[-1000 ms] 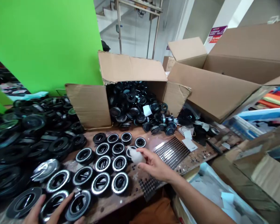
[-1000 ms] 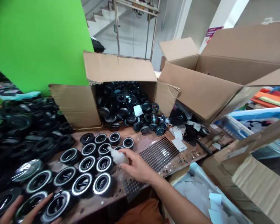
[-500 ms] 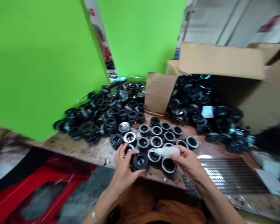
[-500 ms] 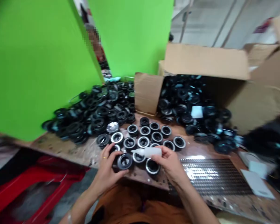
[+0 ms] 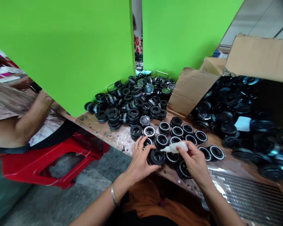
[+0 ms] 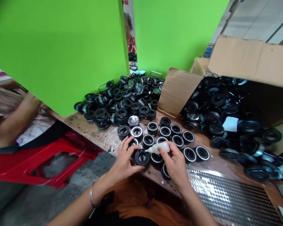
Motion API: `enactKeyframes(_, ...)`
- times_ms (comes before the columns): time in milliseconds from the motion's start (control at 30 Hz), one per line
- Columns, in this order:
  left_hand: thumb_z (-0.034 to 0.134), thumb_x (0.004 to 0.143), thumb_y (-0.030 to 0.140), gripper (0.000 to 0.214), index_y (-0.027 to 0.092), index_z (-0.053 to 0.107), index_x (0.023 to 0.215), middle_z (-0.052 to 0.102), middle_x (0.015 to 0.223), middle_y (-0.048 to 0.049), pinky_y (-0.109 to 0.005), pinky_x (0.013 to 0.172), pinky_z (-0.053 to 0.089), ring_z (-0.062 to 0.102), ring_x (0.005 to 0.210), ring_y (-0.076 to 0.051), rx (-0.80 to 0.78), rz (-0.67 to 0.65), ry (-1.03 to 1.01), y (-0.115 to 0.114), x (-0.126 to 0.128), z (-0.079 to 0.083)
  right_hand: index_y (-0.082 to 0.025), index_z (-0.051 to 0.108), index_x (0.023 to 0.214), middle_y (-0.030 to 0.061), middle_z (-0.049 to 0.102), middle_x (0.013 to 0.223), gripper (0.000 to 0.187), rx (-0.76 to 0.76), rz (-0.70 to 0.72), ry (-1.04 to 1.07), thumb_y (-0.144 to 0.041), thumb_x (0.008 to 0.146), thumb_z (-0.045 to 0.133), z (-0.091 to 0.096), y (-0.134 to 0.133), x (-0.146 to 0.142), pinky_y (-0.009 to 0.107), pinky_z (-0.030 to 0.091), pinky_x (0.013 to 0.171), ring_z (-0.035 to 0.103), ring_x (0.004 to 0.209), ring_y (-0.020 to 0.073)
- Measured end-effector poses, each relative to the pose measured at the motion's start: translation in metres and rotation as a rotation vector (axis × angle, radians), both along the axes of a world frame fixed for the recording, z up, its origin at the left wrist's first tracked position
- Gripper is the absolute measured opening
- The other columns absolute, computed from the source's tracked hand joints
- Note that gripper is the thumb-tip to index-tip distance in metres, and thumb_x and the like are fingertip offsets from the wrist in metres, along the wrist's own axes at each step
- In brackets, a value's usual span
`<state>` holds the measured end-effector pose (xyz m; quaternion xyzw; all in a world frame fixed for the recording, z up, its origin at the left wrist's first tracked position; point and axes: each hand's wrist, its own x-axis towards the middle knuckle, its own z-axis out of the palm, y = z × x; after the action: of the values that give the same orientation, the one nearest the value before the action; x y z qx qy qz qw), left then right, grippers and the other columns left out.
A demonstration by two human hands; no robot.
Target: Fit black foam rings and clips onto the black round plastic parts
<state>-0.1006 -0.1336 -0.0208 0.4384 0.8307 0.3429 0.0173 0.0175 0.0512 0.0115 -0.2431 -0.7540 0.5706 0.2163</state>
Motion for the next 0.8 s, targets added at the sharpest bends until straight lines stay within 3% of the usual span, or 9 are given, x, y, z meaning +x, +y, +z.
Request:
enactKeyframes(333,0.082,0.06,0.033,0.06,0.024,0.054,0.112,0.022,0.151,-0.0112,-0.056,0.112,0.021,0.014,0.141,-0.037,0.016,0.002,0.015,0.0003,0.0003,-0.0014,-0.019,0.06,0.096,0.0004,0.059,0.083,0.027,0.181,0.002,-0.026,-0.044,0.087,0.058,0.0026,-0.0014,-0.0036,0.026,0.039,0.067,0.052,0.073,0.0154)
enactKeyframes(800,0.08,0.062,0.035,0.058,0.024,0.055,0.113,0.023,0.151,-0.0115,-0.055,0.113,0.021,0.014,0.141,-0.036,0.005,-0.001,0.016,0.0005,-0.0001,-0.0007,-0.019,0.06,0.091,0.001,0.06,0.082,0.02,0.316,-0.035,0.001,-0.039,0.088,0.058,0.0059,-0.0069,-0.0022,0.028,0.04,0.071,0.054,0.075,0.0171)
